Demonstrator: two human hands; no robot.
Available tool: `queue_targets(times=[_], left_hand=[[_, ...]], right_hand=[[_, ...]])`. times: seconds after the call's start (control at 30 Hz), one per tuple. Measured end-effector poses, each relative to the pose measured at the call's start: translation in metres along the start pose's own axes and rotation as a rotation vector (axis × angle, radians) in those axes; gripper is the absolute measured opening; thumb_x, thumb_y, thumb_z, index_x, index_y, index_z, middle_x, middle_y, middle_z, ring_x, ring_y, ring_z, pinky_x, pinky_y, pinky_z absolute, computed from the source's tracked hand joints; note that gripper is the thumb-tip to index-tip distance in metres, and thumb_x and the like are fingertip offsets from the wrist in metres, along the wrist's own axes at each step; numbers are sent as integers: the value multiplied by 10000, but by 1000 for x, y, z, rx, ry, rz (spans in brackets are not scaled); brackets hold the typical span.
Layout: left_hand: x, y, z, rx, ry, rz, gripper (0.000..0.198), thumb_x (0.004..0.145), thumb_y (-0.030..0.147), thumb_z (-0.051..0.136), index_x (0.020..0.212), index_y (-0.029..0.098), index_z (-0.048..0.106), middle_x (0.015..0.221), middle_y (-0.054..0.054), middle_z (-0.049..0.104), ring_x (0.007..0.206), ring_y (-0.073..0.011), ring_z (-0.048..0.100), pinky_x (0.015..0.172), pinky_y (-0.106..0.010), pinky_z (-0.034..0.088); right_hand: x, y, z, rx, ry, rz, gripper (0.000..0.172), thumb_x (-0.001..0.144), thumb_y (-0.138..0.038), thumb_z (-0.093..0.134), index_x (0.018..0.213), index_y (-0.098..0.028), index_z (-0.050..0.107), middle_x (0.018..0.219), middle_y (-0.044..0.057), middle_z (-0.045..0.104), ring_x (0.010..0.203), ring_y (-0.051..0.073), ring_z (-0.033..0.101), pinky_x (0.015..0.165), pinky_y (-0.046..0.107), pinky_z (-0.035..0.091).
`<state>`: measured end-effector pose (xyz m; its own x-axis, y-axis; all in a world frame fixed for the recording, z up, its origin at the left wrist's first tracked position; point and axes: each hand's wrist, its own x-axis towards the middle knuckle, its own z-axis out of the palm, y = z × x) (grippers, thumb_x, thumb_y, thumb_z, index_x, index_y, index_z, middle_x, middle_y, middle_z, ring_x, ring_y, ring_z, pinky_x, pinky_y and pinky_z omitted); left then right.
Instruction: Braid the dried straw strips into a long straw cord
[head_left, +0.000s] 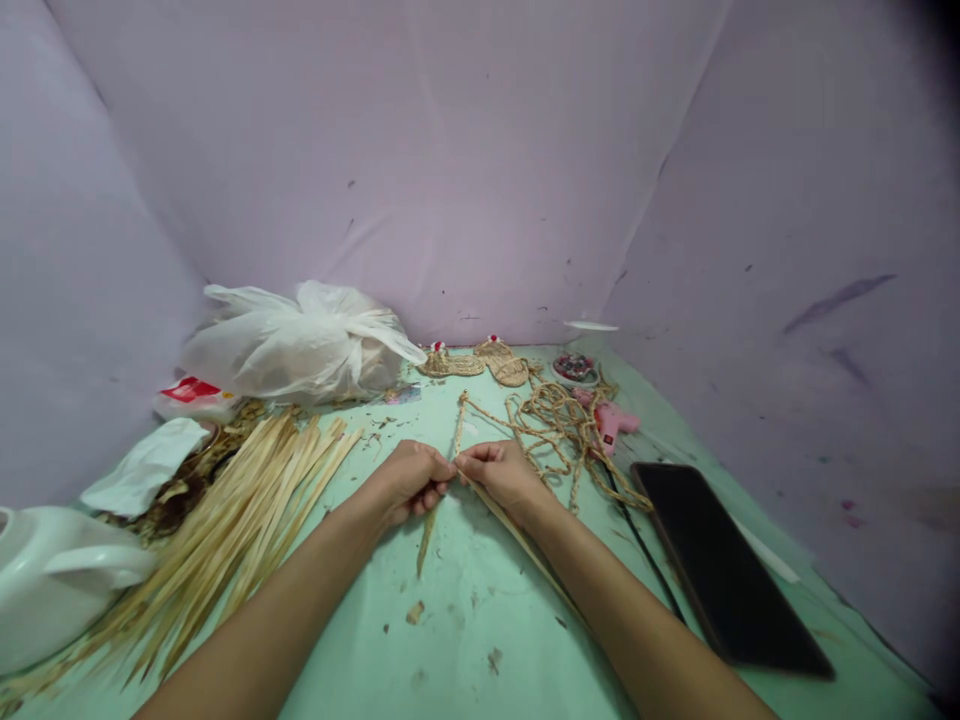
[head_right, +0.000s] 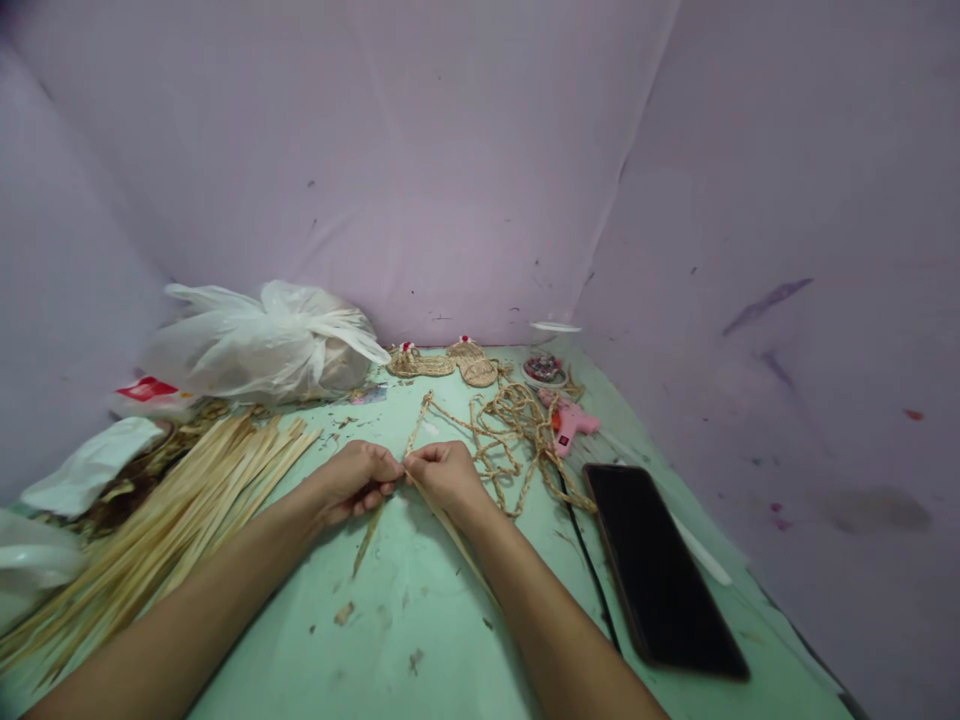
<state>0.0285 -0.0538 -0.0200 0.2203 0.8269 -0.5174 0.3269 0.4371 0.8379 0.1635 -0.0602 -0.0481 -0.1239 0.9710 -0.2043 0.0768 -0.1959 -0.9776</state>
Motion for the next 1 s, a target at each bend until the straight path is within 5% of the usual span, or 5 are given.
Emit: queue_targets(times=[0.23,0.43,0.7,0.83,1.0], left_hand=[[2,0,6,170,127,80,104,495,127,463,442,167,382,314,83,228,304,-32,169,349,-206,86],[6,-8,12,201,174,196,65,499,130,471,434,133,468,347,60,280,368,-39,211,377,-204,134],[-2,3,14,-61,111,-55,46,450,116,417,447,161,415,310,85,193,315,-28,103,360,-211,40],[-3,2,7,-87,45,24,34,463,139,461,490,142,482,312,80,257,303,-25,141,347,-197,47],[-4,3,3,-44,-6,117,37,472,150,483,492,128,504,315,73,320,289,-19,185,337,-183,92]], right_hand=[[0,2,-1,-352,8,-84,220,630,-291,490,546,-121,602,450,-33,441,429,64,333,426,193,239],[-13,-24,-10,-763,79,-44,204,614,-264,521,580,-115,656,453,-4,480,445,81,392,429,202,238],[-46,-44,27,-1225,73,-151,189,641,-166,516,714,-130,686,698,125,660,617,176,570,529,227,324],[-53,-42,41,-1286,-3,-164,218,636,-140,530,784,-113,689,760,144,664,688,191,592,579,227,349],[-42,-50,10,-1150,30,-207,206,679,-295,521,651,-160,675,621,85,642,600,174,562,517,238,318]])
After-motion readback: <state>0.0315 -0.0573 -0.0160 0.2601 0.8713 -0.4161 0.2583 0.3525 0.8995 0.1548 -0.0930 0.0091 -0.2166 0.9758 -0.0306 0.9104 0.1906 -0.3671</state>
